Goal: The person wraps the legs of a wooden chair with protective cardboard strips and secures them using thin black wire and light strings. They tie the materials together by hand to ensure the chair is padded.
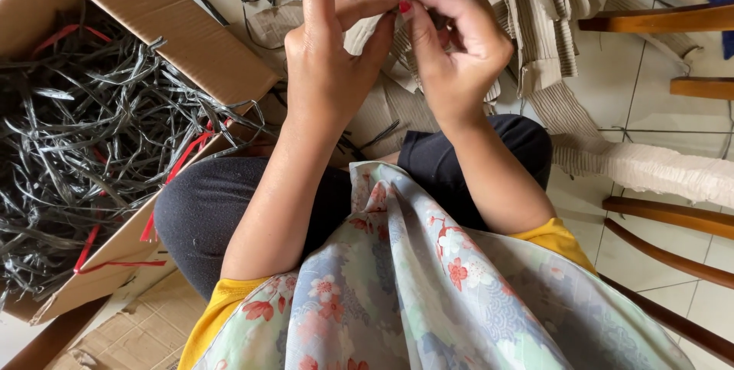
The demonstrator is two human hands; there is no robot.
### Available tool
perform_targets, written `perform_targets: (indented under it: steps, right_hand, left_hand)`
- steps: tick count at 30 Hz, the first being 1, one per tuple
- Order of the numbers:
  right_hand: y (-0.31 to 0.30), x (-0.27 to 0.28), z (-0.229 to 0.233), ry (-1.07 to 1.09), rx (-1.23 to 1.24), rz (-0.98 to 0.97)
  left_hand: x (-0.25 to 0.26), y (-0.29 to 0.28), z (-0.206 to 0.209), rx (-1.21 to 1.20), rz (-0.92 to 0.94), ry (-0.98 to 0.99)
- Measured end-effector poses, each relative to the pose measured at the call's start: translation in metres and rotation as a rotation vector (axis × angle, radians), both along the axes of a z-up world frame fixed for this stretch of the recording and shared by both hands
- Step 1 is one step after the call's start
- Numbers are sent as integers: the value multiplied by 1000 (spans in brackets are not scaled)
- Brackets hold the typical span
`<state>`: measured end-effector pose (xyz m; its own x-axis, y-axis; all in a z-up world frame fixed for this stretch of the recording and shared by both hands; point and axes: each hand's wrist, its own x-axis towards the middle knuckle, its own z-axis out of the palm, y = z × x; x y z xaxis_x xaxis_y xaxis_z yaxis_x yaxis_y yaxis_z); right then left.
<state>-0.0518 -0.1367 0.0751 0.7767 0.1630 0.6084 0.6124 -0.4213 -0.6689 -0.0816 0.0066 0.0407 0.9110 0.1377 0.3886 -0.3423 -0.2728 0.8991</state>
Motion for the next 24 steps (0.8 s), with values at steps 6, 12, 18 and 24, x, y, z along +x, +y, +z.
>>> perform_targets:
  steps: [6,12,18,24]
  right_hand:
    - [-4,8,-6,-265,-168,-5]
    - [-23,15,-28,-467,-412,34]
    - [-16,13,-2,-536,-522,47]
    - [-11,5,4,12,-216,126]
  left_hand:
    - [-1,0,4,-120,10,-51]
    - [1,-1,-1,-163,22,-88]
    - [-2,3,10,-148,-1,-128]
    - [0,8,27,-31,72,21]
